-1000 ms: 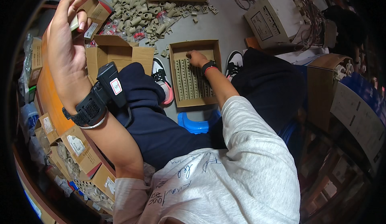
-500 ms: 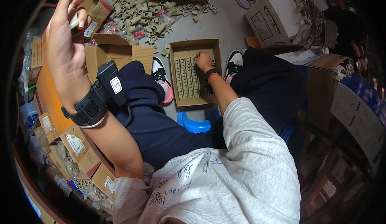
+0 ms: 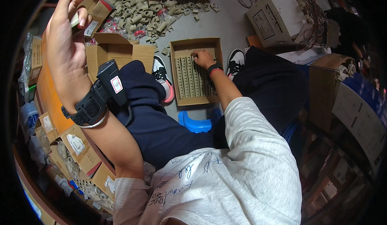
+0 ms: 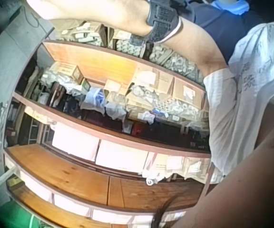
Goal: The person picks up electrical components and wires from boxes on the floor and assembles them by hand before placing the completed parts into a partitioned cardboard box.
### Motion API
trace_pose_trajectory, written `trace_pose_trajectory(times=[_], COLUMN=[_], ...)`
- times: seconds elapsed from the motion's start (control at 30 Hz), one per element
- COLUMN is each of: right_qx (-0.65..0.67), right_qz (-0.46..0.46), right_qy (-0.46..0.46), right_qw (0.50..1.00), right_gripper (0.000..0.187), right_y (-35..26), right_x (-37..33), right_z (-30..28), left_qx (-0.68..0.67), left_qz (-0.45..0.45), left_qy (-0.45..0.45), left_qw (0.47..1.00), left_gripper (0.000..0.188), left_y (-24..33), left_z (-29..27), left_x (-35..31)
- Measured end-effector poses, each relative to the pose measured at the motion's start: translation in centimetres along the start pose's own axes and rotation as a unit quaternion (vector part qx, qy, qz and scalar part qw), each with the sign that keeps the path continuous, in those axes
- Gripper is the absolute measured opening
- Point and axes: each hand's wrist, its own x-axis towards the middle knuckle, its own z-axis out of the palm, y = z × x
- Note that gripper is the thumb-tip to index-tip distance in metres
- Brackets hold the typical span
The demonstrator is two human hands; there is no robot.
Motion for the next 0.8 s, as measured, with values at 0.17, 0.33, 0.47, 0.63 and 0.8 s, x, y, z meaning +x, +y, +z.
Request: trace_pose_trajectory(times=[0.17, 0.33, 0.47, 0.63, 0.8], right_qx=[-0.052, -0.098, -0.105, -0.129, -0.126], right_qz=[-0.001, 0.03, 0.035, 0.047, 0.045], right_qy=[-0.04, -0.03, -0.036, -0.044, -0.037], right_qw=[0.998, 0.994, 0.993, 0.989, 0.99], right_gripper=[0.028, 0.028, 0.028, 0.026, 0.026], right_y=[-0.2, -1.6, -2.0, -3.0, -2.6], right_x=[0.5, 0.1, 0.2, 0.4, 0.4], right_z=[-0.7, -1.2, -1.6, -1.5, -1.3], left_qx=[-0.011, 0.043, 0.002, 0.011, 0.024], left_qz=[-0.027, -0.022, -0.008, 0.003, -0.009], left_qy=[0.009, 0.067, -0.012, 0.001, 0.02], left_qw=[1.0, 0.997, 1.0, 1.0, 0.999], left_gripper=[0.022, 0.023, 0.023, 0.023, 0.024], left_y=[-0.4, -0.3, 0.0, -0.3, -0.2], left_z=[0.1, 0.9, 0.2, 0.0, 0.4], left_x=[0.2, 0.0, 0.1, 0.1, 0.3])
